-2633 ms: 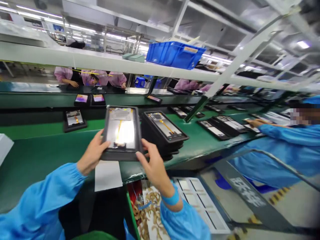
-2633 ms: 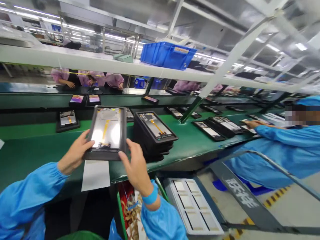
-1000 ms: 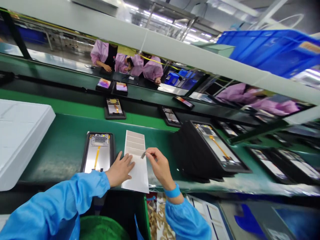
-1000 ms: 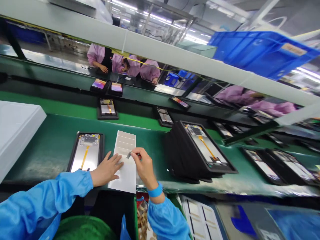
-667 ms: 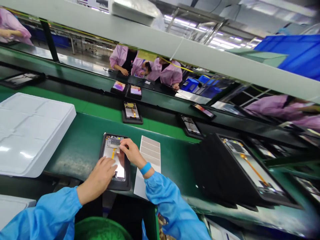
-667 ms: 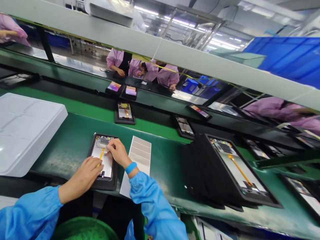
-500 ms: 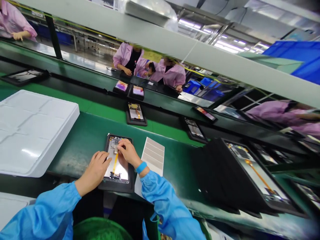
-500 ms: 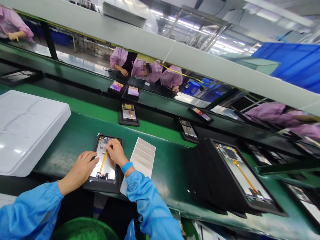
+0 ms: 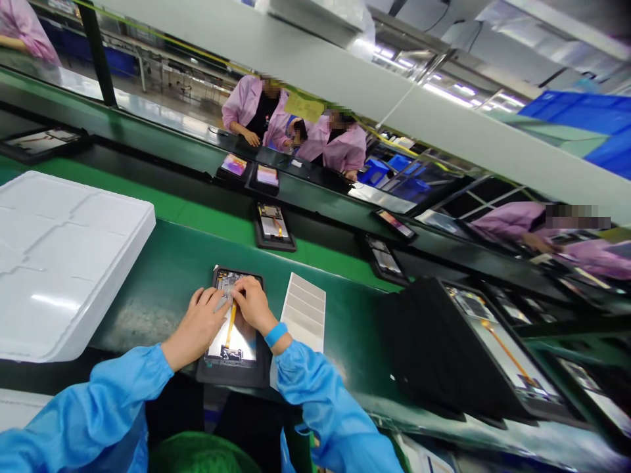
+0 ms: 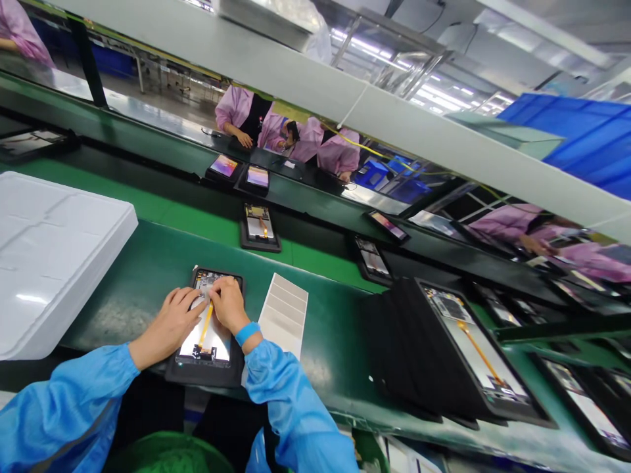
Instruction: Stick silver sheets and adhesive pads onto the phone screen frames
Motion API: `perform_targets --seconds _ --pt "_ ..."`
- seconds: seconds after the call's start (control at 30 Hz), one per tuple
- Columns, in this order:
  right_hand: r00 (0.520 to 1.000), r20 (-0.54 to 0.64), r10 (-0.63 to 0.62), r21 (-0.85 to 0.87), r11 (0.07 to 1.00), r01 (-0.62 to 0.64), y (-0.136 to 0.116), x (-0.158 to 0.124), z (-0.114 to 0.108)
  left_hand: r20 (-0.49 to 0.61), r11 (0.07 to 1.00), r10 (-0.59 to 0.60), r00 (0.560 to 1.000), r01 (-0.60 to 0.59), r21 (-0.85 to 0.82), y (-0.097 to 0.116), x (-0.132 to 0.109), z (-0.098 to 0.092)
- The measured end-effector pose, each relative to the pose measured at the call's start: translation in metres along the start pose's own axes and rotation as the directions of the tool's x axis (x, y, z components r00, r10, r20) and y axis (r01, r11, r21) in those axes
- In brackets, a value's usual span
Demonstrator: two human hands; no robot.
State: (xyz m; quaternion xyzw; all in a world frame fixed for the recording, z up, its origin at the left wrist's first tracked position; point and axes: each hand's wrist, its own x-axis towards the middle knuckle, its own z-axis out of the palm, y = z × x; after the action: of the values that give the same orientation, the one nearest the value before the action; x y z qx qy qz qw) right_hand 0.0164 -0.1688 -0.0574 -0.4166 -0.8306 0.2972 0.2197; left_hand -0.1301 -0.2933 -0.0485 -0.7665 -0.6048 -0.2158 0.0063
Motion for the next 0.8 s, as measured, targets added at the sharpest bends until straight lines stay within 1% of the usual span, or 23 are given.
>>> perform_targets --seconds 0.13,0.27,0.33,0.4,0.47,0.53,0.6,0.63,0.7,0.73,0.77,0.8 --pt "0.999 -0.031 -0.043 -0.152 0.988 0.038 -0.005 -0.003 0.001 0.019 1.000 -0.009 1.000 0.009 0.027 0.003 0.007 0.000" --pt "0.998 -0.033 -0.045 -0.268 0.963 0.035 -0.006 -0.001 -0.001 0.027 0.997 -0.041 0.999 0.039 0.061 0.005 0.013 -0.003" --pt "0.998 -0.030 -0.057 -0.295 0.954 0.045 -0.004 0.001 -0.002 0.028 0.996 -0.062 0.998 0.060 0.069 0.007 0.014 -0.003" --pt "0.997 -0.045 -0.055 -0.306 0.951 0.039 0.000 0.006 -0.004 0.019 0.994 -0.078 0.997 0.076 0.084 0.010 0.015 0.002" --pt "0.997 -0.054 -0.047 -0.300 0.953 0.029 0.005 0.012 -0.005 -0.007 0.986 -0.096 0.995 0.096 0.134 0.011 0.017 0.008" --pt "0.997 -0.056 -0.051 -0.295 0.955 0.032 0.008 0.019 -0.007 -0.043 0.969 -0.116 0.992 0.122 0.213 0.012 0.018 0.009" --pt "0.997 -0.050 -0.058 -0.271 0.962 0.042 0.007 0.020 -0.012 -0.081 0.950 -0.138 0.987 0.155 0.270 0.010 0.015 -0.004" --pt "0.997 -0.047 -0.057 -0.247 0.968 0.043 0.006 0.018 -0.016 -0.100 0.944 -0.151 0.983 0.173 0.281 0.008 0.010 -0.016" --pt "0.997 -0.051 -0.051 -0.185 0.982 0.041 -0.001 0.008 -0.026 -0.152 0.925 -0.206 0.967 0.243 0.293 -0.003 -0.004 -0.048" --pt "0.997 -0.058 -0.053 -0.154 0.987 0.043 -0.005 0.001 -0.033 -0.183 0.902 -0.257 0.949 0.303 0.307 -0.011 -0.015 -0.066" --pt "0.996 -0.067 -0.056 -0.128 0.991 0.047 -0.011 -0.009 -0.040 -0.214 0.862 -0.325 0.921 0.382 0.333 -0.021 -0.026 -0.083" --pt "0.995 -0.078 -0.060 -0.107 0.993 0.051 -0.016 -0.020 -0.047 -0.241 0.798 -0.412 0.878 0.476 0.370 -0.033 -0.039 -0.099"
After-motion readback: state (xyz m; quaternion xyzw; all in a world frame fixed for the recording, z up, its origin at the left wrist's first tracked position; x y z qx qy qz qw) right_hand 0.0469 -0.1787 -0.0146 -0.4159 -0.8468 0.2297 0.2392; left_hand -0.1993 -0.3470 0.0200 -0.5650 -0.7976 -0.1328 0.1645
